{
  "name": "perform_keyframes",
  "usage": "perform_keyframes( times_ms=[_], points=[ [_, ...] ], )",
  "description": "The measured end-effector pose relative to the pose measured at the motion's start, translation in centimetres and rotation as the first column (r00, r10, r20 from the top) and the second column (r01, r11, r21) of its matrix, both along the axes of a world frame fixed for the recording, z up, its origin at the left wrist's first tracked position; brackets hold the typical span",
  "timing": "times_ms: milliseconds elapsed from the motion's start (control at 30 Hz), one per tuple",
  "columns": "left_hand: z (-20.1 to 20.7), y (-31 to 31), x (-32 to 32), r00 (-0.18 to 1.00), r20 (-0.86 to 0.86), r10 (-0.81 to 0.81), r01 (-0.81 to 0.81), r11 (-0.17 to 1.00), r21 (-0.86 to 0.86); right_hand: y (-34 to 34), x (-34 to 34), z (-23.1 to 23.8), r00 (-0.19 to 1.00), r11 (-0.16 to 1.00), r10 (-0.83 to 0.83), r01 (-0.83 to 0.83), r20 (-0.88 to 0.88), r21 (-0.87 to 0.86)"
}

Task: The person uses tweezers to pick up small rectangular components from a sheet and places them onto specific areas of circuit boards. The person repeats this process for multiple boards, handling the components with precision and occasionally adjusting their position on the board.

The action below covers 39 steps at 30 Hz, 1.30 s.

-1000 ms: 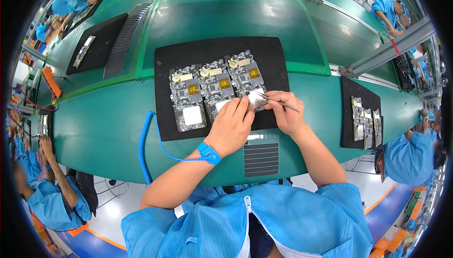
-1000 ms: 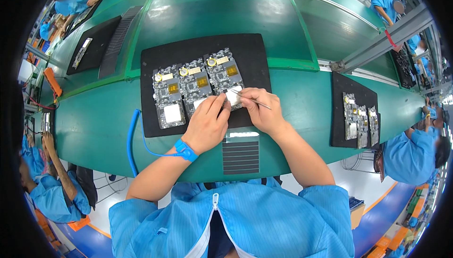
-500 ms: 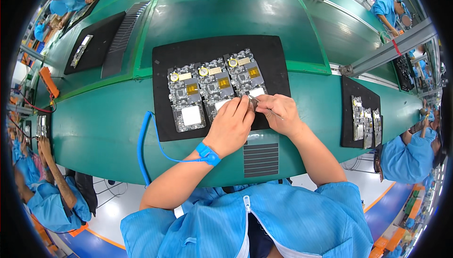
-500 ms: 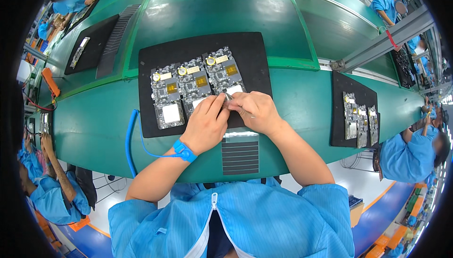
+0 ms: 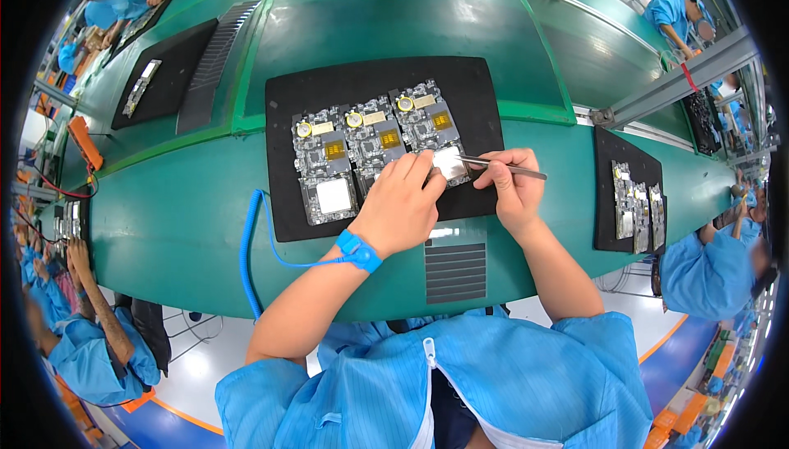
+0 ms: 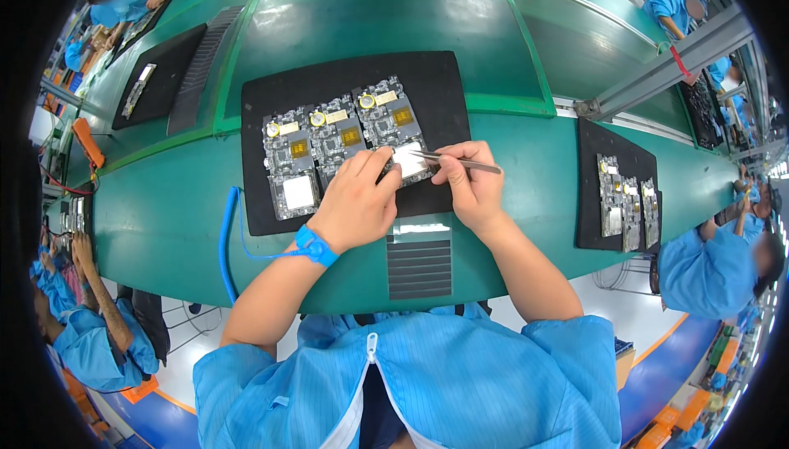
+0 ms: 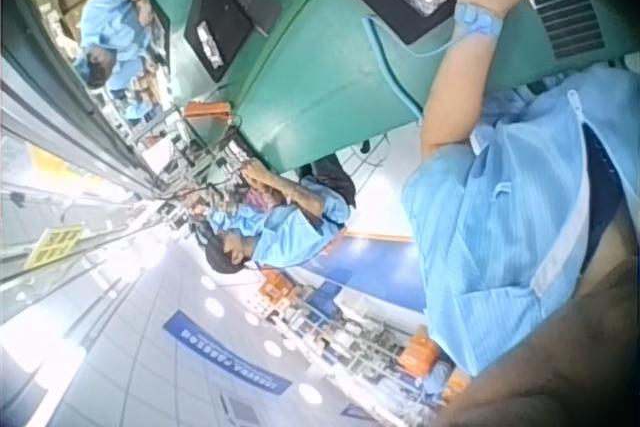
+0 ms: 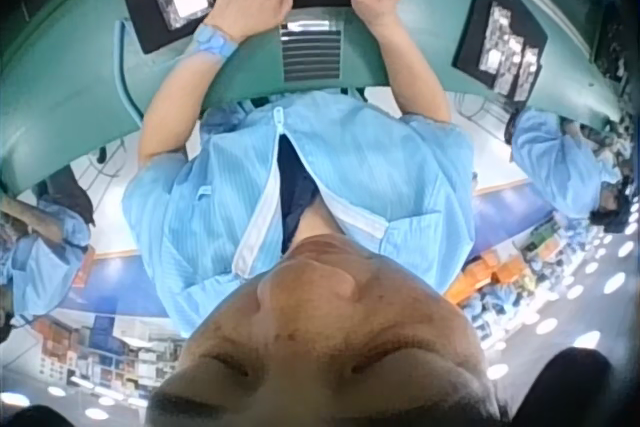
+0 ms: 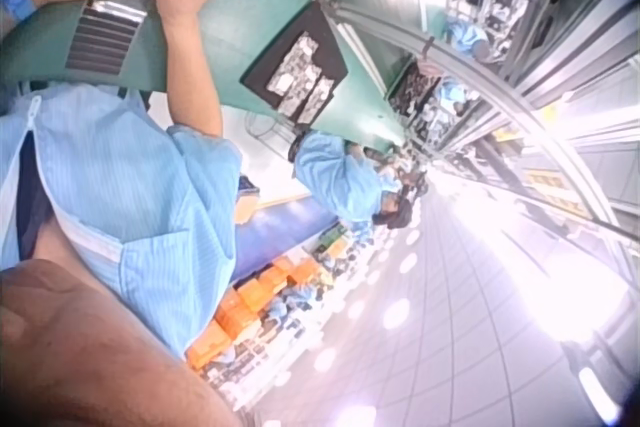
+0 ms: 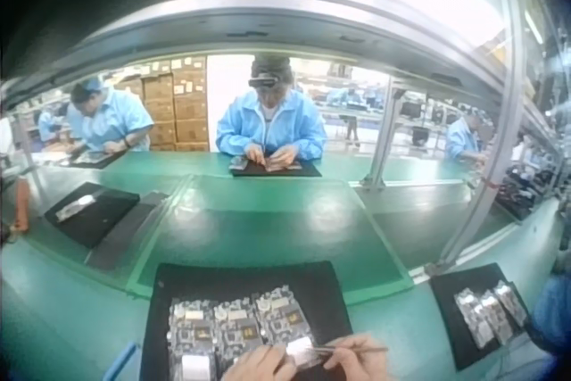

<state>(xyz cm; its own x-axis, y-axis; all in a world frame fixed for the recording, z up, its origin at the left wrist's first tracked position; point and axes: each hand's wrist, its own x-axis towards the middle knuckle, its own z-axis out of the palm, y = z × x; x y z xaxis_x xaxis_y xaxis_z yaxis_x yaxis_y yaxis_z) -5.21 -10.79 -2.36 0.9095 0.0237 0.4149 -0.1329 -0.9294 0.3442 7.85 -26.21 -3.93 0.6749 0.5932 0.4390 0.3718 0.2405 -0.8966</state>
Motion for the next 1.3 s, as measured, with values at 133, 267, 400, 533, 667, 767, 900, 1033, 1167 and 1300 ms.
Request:
perform_keyframes(
  times_ms=[133, 267, 400, 533, 667, 767, 900, 1033, 1167, 1300],
  points=[
    [0.5, -0.4, -2.1, 0.998, -0.011, -0.062, 0.062, 0.994, 0.087, -1.8, -2.1, 2.5, 0.945, 0.996, -0.093, 0.082, -0.312, -0.048],
    [1.0, -2.4, -8.4, 0.937, -0.156, -0.312, 0.302, 0.949, -0.087, -6.0, -4.9, 3.0, 0.795, 0.993, -0.036, -0.037, -0.605, -0.109],
    [0.1, -3.3, -10.4, 0.937, -0.209, -0.279, 0.274, 0.96, -0.054, -6.3, -8.2, 1.4, 0.798, 0.962, -0.077, -0.097, -0.598, -0.253],
    [0.4, -2.9, -9.2, 0.931, -0.272, -0.244, 0.229, 0.97, -0.084, -4.8, -8.8, 0.5, 0.838, 0.961, -0.158, 0.008, -0.522, -0.278],
    [0.0, -2.9, -9.0, 0.931, -0.269, -0.246, 0.231, 0.969, -0.086, -4.4, -8.6, 0.7, 0.872, 0.929, -0.172, -0.011, -0.459, -0.369],
    [-0.2, -2.8, -8.9, 0.932, -0.254, -0.26, 0.239, 0.965, -0.11, -4.1, -8.7, 0.5, 0.873, 0.928, -0.178, -0.004, -0.454, -0.371],
    [-0.3, -2.5, -8.6, 0.93, -0.228, -0.289, 0.26, 0.954, -0.15, -4.0, -8.4, 0.5, 0.851, 0.937, -0.158, -0.031, -0.501, -0.348],
    [-0.2, -2.0, -8.0, 0.919, -0.205, -0.336, 0.306, 0.938, -0.163, -4.3, -7.9, 0.3, 0.817, 0.957, -0.138, -0.036, -0.56, -0.289],
    [-0.2, -1.7, -7.7, 0.907, -0.199, -0.372, 0.34, 0.924, -0.175, -3.9, -8.2, 0.6, 0.848, 0.935, -0.147, -0.048, -0.508, -0.352],
    [-0.1, -1.6, -7.5, 0.904, -0.179, -0.389, 0.36, 0.917, -0.173, -3.8, -8.1, 0.5, 0.845, 0.935, -0.135, -0.065, -0.518, -0.349]
  ],
)
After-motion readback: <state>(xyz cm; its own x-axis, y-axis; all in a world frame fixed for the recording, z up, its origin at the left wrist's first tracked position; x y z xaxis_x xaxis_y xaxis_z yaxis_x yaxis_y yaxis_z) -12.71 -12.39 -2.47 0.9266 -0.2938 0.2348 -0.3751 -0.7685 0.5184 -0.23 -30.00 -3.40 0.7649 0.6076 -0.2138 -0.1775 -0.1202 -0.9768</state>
